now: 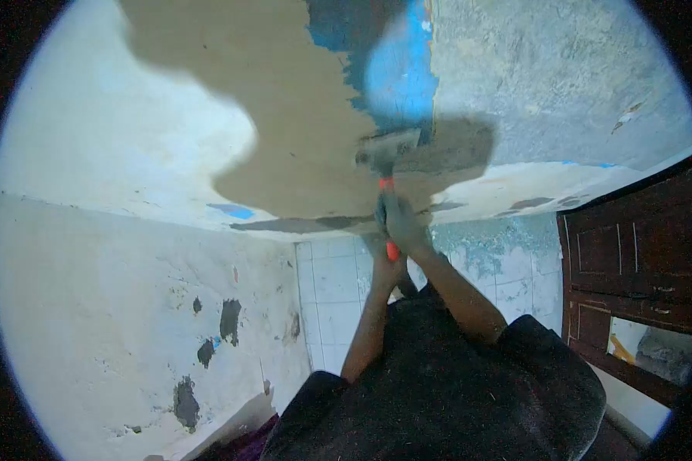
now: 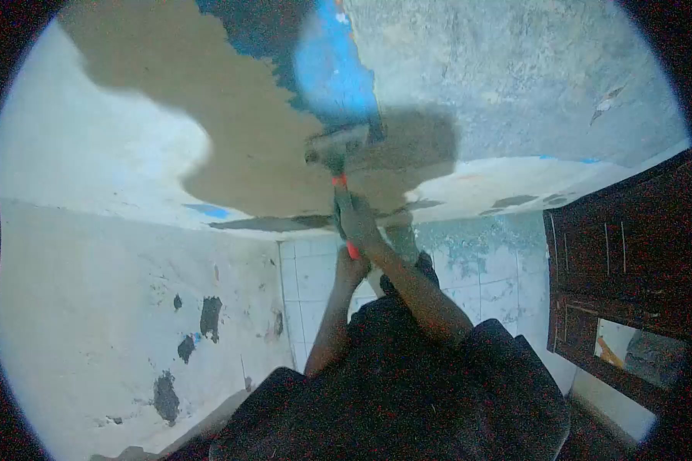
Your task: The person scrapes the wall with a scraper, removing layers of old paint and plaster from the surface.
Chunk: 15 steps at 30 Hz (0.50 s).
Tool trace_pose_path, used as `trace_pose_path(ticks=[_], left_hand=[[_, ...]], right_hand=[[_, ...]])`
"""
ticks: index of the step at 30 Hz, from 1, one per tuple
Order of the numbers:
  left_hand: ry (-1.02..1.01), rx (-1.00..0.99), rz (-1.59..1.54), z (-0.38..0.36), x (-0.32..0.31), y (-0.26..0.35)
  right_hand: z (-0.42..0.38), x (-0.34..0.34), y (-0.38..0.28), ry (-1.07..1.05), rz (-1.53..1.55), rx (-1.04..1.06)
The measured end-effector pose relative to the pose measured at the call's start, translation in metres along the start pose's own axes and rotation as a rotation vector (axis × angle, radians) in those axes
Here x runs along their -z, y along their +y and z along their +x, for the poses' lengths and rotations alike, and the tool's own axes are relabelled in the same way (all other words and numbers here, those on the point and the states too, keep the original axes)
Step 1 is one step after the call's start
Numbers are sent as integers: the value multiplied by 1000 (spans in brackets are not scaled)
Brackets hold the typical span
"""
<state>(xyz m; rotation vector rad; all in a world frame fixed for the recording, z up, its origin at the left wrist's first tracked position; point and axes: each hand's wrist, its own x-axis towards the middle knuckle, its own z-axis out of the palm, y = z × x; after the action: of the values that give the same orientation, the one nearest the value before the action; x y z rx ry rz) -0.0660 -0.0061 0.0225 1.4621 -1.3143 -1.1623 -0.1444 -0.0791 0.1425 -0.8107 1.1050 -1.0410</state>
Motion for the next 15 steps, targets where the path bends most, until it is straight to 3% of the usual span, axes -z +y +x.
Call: trace_pose_path(ticks=[3, 5, 7, 8, 11, 13, 14, 15], left_hand=[[-74, 43, 15, 12, 7, 45], [-26, 125, 128, -4, -4, 21], [-132, 307, 49, -14, -5, 4], [-104, 206, 72, -12, -10, -2], [-81, 183, 73, -3, -4, -6], [-149, -48, 231, 12, 5, 71], [-106, 138, 27, 9, -3, 47], [-63, 134, 126, 1, -6, 50]], right_hand=[[-2, -2, -32, 17, 34, 56], [-1, 3, -2, 59, -104, 48], [-4, 7, 16, 67, -113, 32], [-4, 9, 11, 46, -88, 18], [-3, 7, -12, 91, 5, -41], [-1, 9, -36, 87, 81, 51], [-4, 9, -34, 46, 46, 119], [-2, 12, -19, 48, 47, 137]])
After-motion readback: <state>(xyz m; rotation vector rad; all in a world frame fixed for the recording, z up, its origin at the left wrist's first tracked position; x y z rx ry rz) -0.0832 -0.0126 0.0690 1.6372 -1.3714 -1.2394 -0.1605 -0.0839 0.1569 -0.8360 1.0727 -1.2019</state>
